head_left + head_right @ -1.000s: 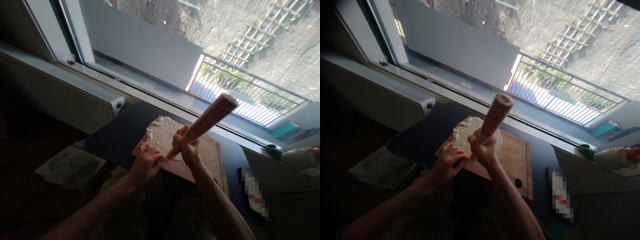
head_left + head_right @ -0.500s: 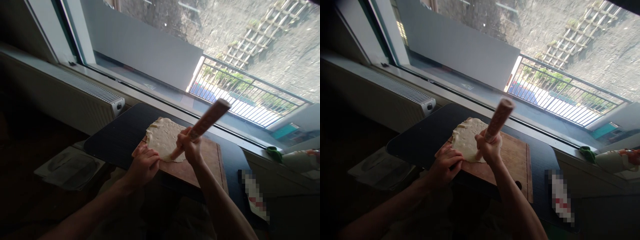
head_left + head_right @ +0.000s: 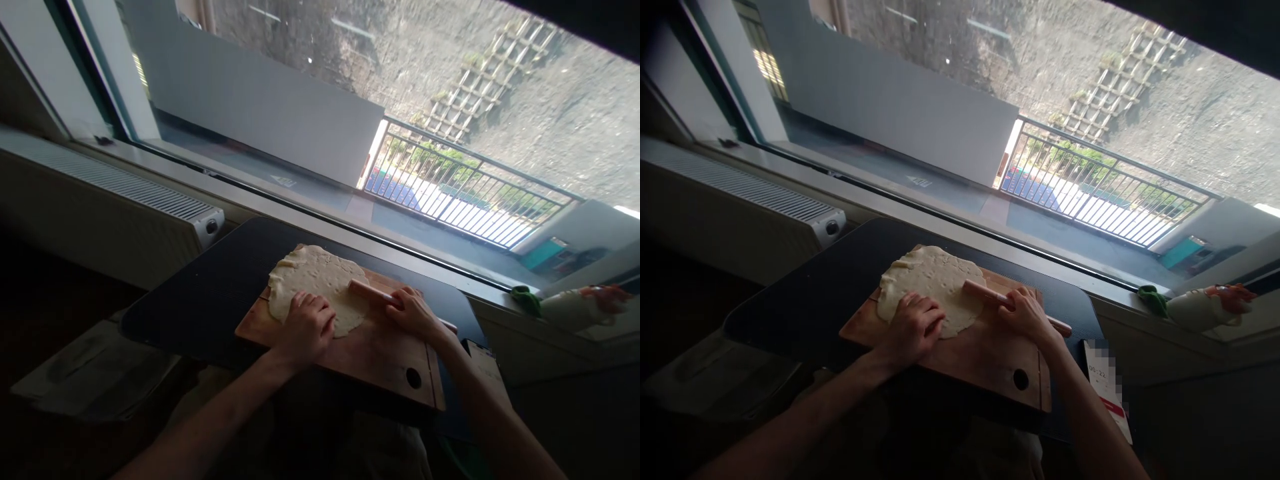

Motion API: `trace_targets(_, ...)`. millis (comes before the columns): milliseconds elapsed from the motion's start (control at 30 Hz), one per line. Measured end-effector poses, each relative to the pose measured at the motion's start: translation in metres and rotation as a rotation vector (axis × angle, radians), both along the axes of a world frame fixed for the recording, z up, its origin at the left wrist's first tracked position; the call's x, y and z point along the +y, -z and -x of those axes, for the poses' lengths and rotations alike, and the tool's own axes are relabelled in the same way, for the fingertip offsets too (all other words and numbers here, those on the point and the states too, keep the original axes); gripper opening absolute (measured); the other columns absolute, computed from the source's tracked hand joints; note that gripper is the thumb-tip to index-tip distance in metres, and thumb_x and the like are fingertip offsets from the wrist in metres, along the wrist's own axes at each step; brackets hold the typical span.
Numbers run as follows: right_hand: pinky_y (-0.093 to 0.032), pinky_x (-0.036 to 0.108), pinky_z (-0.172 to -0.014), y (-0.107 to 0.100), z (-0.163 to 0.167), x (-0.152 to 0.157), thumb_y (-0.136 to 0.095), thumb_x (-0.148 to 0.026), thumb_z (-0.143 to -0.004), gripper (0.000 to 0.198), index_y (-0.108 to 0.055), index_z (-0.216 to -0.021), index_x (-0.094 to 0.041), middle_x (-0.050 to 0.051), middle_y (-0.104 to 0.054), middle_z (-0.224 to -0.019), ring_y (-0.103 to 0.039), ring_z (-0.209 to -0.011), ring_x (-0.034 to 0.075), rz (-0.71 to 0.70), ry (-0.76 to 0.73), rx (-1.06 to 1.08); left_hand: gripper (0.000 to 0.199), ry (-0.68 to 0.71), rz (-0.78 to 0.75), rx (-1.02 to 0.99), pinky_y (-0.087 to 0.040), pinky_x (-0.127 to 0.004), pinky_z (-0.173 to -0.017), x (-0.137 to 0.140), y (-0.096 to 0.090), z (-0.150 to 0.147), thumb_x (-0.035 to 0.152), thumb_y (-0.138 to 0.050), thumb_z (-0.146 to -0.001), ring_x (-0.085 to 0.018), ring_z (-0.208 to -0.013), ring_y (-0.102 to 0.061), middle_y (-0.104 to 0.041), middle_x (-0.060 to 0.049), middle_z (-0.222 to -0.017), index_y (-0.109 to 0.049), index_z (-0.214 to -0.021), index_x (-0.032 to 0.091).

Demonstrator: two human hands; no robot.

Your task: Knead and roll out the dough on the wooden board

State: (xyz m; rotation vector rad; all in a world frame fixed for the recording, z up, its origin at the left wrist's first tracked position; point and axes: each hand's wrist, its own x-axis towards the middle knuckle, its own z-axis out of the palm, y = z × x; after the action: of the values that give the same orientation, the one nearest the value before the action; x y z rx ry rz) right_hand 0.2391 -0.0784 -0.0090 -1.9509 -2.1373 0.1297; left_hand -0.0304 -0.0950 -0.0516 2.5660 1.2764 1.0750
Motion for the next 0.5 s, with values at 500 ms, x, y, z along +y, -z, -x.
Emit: trace_targets(500, -0.013, 0.045, -0.112, 0.029, 0.077, -0.002, -0.020, -0.047, -0.096, 0.056, -0.035, -0.142, -0.020, 0.007, -0.028, -0.151, -0.011, -0.141, 0.025, -0.069, 0.097, -0.101, 0.021, 0.013, 0.080, 0.040, -0.023, -0.050, -0.107, 0.001, 0.004, 0.002, 0.018, -0.048, -0.086, -0.021, -0.096, -0.053, -0.061, -0.003, -0.095, -0.067, -0.095, 0.023)
